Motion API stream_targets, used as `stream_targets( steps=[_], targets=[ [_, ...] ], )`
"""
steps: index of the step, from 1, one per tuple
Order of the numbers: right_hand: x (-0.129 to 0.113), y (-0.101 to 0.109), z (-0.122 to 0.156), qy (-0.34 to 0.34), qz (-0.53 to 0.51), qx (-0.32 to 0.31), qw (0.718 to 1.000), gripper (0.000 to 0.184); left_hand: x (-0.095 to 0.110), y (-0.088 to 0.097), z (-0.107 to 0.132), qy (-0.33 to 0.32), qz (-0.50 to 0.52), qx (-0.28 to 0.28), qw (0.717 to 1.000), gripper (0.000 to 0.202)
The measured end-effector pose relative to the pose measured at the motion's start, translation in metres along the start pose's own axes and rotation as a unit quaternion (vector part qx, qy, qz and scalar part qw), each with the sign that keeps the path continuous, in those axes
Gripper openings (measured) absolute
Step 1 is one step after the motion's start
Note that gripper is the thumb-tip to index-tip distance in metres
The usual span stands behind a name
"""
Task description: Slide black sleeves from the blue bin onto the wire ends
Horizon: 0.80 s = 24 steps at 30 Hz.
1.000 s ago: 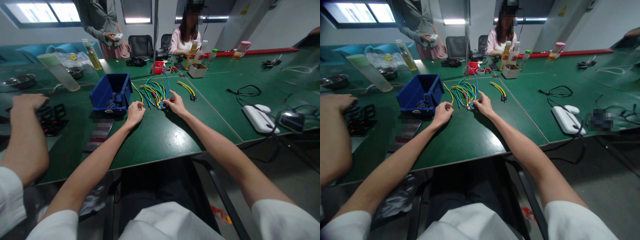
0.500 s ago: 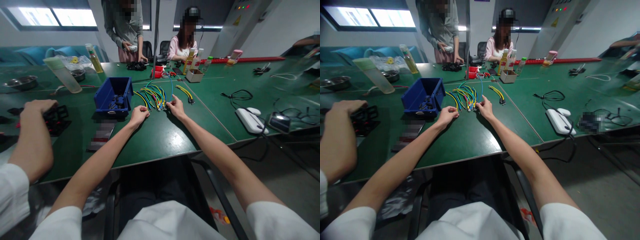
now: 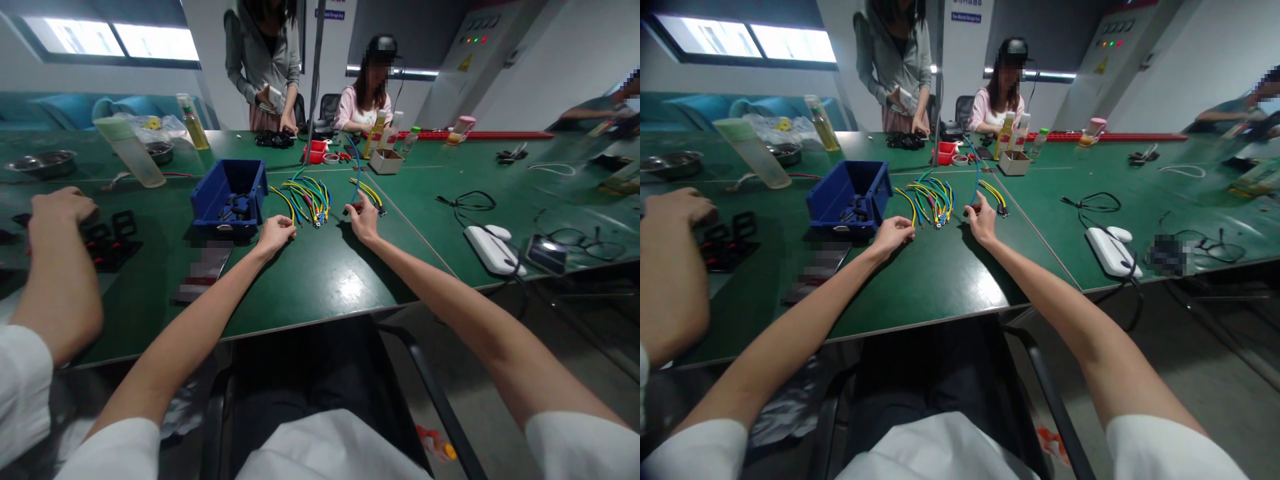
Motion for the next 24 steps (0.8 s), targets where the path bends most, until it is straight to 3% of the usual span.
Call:
stream_targets(
  steps=[8,12,18,24],
  targets=[
    [0.029,0.004,-0.03,-0.029,0.047,0.09,0.994,0.057,0.004,0.003,-0.004,-0.024,-0.048,0.019,0.998,0.016],
    [0.035,0.014,-0.035,-0.045,0.081,0.063,0.994,0.058,0.004,0.002,-0.005,-0.054,-0.094,0.039,0.993,0.016],
    [0.026,0.027,-0.041,-0.081,0.13,0.048,0.987,0.057,0.01,0.002,0.001,-0.099,-0.16,0.057,0.98,0.017],
    [0.023,0.046,-0.049,-0.098,0.157,0.059,0.981,0.055,0.019,0.001,0.011,-0.132,-0.21,0.045,0.968,0.015]
  ],
)
Point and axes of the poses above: each hand's wrist, its own z-axis away from the middle knuckle, its own y-axis out of the back of the hand, x = y × z, the point moved 1 cm from there along -z, towards the middle knuckle, and after that the axes turned 8 degrees about -z, right-handed, at the moved point
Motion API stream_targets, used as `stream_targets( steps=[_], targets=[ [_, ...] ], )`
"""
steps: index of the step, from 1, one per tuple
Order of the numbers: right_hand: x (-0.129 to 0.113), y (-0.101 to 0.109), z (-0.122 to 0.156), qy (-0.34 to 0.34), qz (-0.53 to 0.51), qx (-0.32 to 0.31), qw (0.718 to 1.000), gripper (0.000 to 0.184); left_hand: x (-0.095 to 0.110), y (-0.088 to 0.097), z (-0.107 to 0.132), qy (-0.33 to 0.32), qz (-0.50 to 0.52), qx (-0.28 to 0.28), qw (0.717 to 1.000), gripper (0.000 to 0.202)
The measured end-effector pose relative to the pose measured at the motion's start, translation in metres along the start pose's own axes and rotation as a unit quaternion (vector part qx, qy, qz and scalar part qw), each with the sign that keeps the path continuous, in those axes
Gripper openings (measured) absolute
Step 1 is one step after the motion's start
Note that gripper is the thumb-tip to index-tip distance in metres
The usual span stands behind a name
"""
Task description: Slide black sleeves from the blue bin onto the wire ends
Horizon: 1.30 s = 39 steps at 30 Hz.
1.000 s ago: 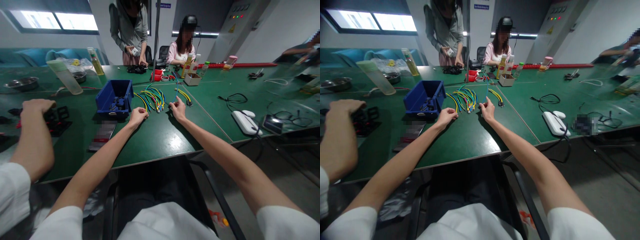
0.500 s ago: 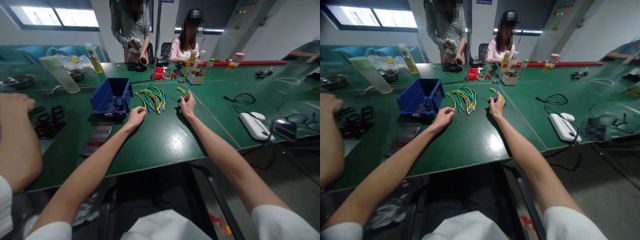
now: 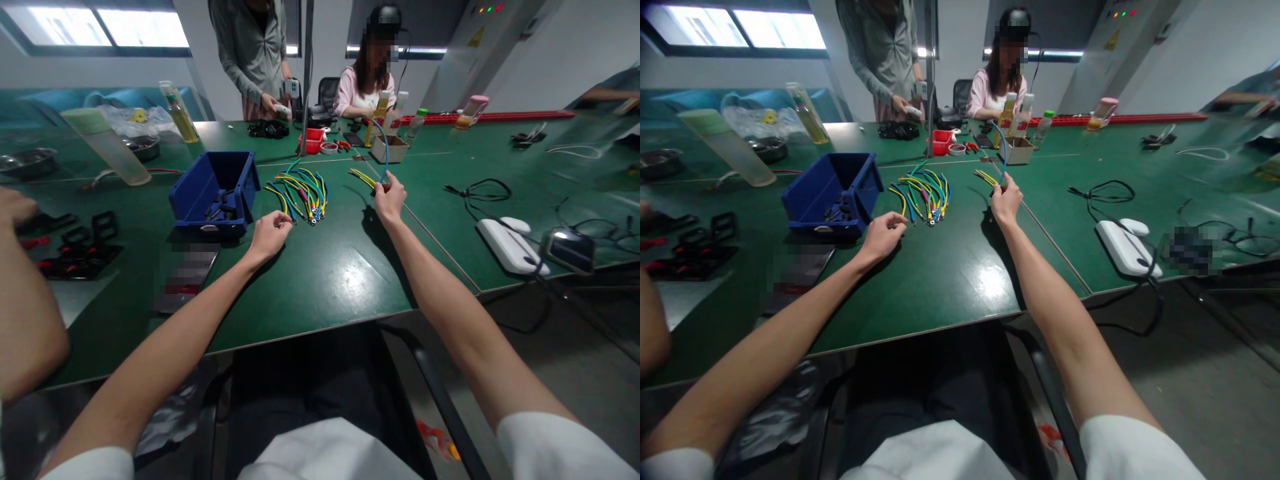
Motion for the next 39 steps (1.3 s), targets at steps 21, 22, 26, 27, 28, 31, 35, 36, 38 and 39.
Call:
stream_targets(
  steps=[21,22,26,27,28,31,35,36,38,39],
  targets=[
    [0.038,0.019,-0.024,-0.101,0.053,0.001,0.993,0.04,0.006,0.001,0.006,-0.059,-0.005,-0.002,0.998,0.014],
    [0.039,0.019,-0.024,-0.102,0.053,0.004,0.993,0.04,0.006,0.0,0.006,-0.063,-0.005,-0.003,0.998,0.015],
    [0.037,0.021,-0.021,-0.104,0.052,-0.001,0.993,0.04,0.006,-0.002,0.007,-0.09,0.001,-0.016,0.996,0.016],
    [0.036,0.021,-0.019,-0.102,0.054,-0.005,0.993,0.04,0.007,-0.002,0.008,-0.097,0.0,-0.022,0.995,0.017],
    [0.034,0.021,-0.018,-0.099,0.056,-0.009,0.993,0.04,0.007,-0.002,0.008,-0.102,-0.004,-0.029,0.994,0.017],
    [0.033,0.02,-0.016,-0.095,0.065,-0.014,0.993,0.04,0.008,-0.003,0.009,-0.11,-0.019,-0.049,0.993,0.018],
    [0.034,0.016,-0.013,-0.093,0.085,-0.014,0.992,0.039,0.008,-0.004,0.009,-0.114,-0.024,-0.058,0.992,0.019],
    [0.034,0.015,-0.012,-0.091,0.094,-0.015,0.991,0.039,0.007,-0.004,0.01,-0.115,-0.022,-0.056,0.992,0.02],
    [0.034,0.013,-0.011,-0.085,0.109,-0.016,0.99,0.037,0.007,-0.004,0.01,-0.118,-0.017,-0.052,0.991,0.02],
    [0.034,0.012,-0.01,-0.081,0.115,-0.016,0.99,0.036,0.006,-0.005,0.01,-0.12,-0.015,-0.05,0.991,0.02]
  ],
)
Point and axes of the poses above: each hand's wrist, its own z-axis away from the middle knuckle, its own y-axis out of the back of the hand, x = y × z, the point moved 1 cm from there along -z, towards the middle knuckle, and after that the axes turned 8 degrees about -z, right-handed, at the moved point
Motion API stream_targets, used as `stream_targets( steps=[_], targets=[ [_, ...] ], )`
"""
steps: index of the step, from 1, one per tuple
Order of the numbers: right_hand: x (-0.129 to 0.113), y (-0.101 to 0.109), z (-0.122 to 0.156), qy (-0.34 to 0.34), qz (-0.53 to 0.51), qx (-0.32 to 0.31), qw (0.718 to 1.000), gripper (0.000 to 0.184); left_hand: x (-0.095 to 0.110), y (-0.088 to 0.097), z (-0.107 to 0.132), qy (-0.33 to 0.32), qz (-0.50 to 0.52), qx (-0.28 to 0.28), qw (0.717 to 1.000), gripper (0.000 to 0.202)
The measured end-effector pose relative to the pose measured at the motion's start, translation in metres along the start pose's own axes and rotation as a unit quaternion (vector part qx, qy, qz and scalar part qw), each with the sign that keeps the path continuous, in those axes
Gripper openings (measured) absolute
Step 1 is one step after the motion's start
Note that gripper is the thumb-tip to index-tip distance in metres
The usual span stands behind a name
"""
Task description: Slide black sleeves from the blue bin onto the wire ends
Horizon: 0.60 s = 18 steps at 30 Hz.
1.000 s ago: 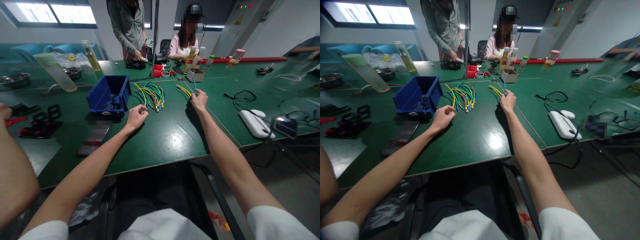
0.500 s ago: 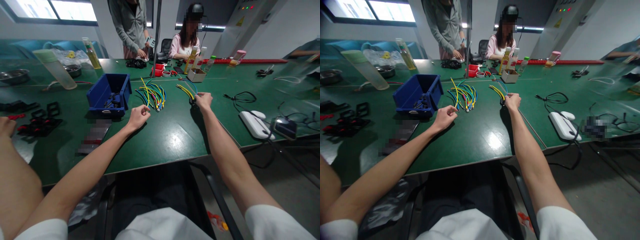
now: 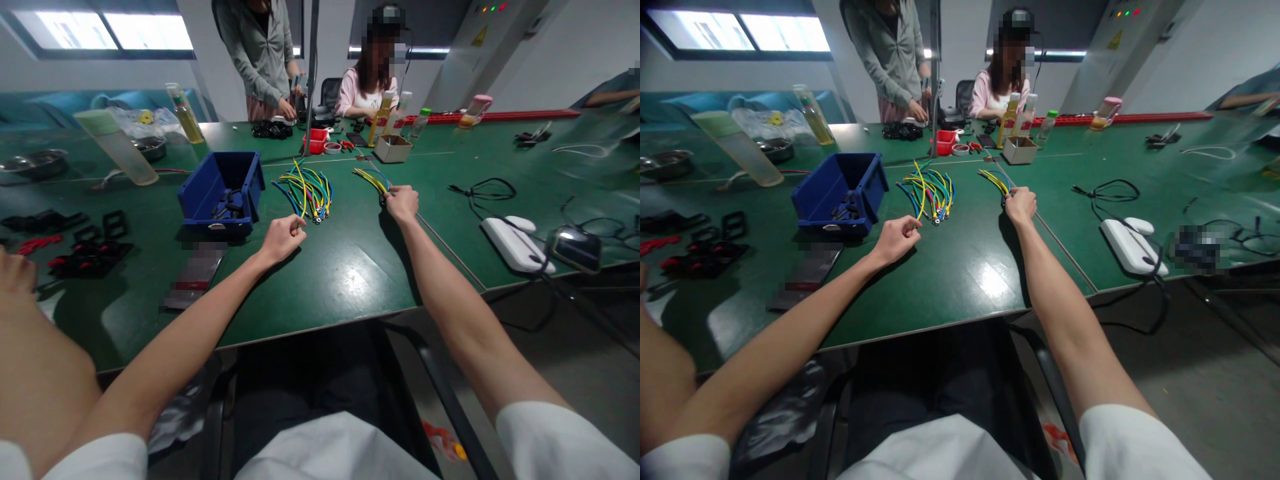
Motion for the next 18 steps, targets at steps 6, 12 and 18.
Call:
stream_targets(
  steps=[6,12,18],
  targets=[
    [-0.003,0.0,0.003,0.008,0.023,0.004,1.0,0.033,-0.001,-0.001,0.0,-0.011,-0.002,-0.006,1.0,0.02],
    [-0.008,0.001,0.008,0.029,0.056,-0.004,0.998,0.033,-0.002,0.0,-0.001,-0.011,-0.012,-0.011,1.0,0.019],
    [-0.011,0.0,0.01,0.046,0.104,-0.014,0.993,0.032,-0.002,-0.001,0.0,-0.018,-0.022,-0.01,1.0,0.021]
  ],
)
Point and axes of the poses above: each hand's wrist, its own z-axis away from the middle knuckle, its own y-axis out of the back of the hand, x = y × z, the point moved 1 cm from there along -z, towards the middle knuckle, and after that the axes turned 8 degrees about -z, right-handed, at the moved point
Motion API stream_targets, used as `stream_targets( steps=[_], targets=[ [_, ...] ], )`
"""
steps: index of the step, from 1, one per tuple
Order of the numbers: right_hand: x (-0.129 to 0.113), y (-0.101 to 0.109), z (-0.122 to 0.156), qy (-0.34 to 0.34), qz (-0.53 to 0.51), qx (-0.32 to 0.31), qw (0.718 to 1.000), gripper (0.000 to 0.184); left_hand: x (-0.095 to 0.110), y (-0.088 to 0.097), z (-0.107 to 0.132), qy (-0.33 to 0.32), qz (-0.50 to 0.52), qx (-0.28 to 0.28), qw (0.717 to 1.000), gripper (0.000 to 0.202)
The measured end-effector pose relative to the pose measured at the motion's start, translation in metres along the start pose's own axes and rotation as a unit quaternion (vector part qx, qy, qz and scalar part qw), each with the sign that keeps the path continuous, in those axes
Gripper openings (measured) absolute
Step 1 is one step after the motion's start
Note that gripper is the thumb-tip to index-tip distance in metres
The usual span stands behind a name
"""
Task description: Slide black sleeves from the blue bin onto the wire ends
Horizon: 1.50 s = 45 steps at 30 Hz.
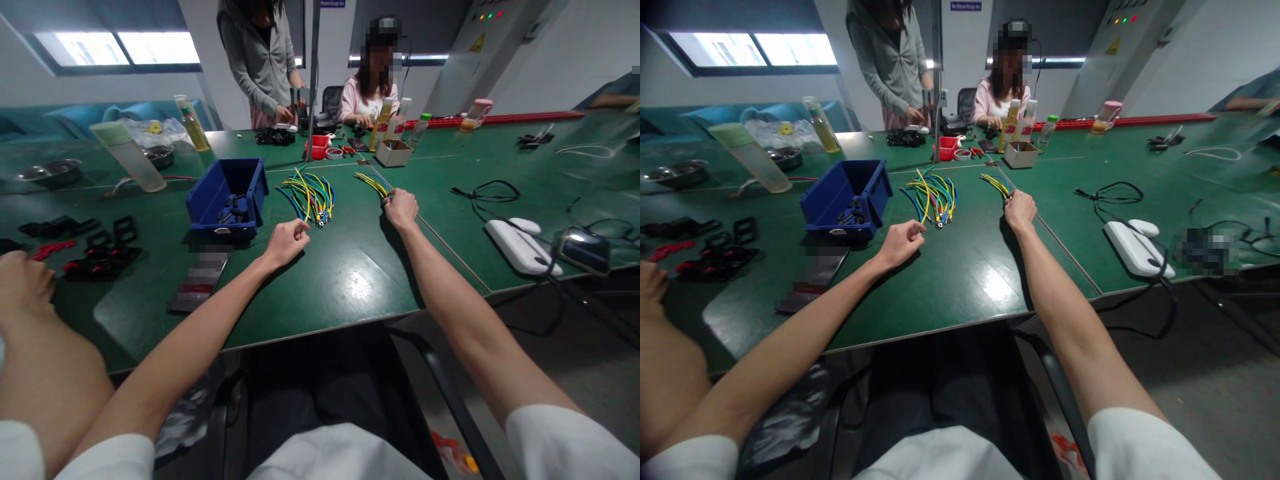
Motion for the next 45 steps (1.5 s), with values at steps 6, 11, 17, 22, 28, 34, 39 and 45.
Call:
stream_targets(
  steps=[6,11,17,22,28,34,39,45],
  targets=[
    [0.007,-0.006,-0.006,0.028,0.021,-0.017,0.999,0.033,-0.001,-0.002,0.001,-0.017,0.0,0.007,1.0,0.02],
    [0.014,-0.008,-0.009,0.045,0.017,-0.003,0.999,0.031,-0.001,-0.001,0.0,-0.014,0.004,0.002,1.0,0.019],
    [0.014,-0.007,-0.006,0.03,0.007,0.001,1.0,0.029,-0.003,0.001,-0.001,0.008,0.022,0.026,0.999,0.019],
    [0.0,-0.002,-0.003,0.042,-0.022,0.047,0.998,0.032,-0.004,0.002,-0.003,0.008,0.024,0.033,0.999,0.018],
    [-0.055,-0.008,0.044,0.113,-0.227,-0.033,0.967,0.039,-0.005,-0.001,-0.004,0.006,0.029,0.048,0.998,0.024],
    [-0.11,-0.024,0.114,0.075,-0.406,-0.147,0.899,0.059,0.0,0.001,-0.003,0.007,0.063,0.066,0.996,0.014],
    [-0.123,-0.026,0.12,0.084,-0.382,-0.264,0.882,0.065,0.008,0.003,-0.002,0.011,0.107,0.084,0.991,0.008],
    [-0.126,-0.028,0.119,0.066,-0.521,-0.304,0.795,0.047,0.01,-0.004,-0.001,-0.028,0.127,0.045,0.99,0.008]
  ],
)
Point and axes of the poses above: each hand's wrist, its own z-axis away from the middle knuckle, its own y-axis out of the back of the hand, x = y × z, the point moved 1 cm from there along -z, towards the middle knuckle, and after that the axes turned 8 degrees about -z, right-handed, at the moved point
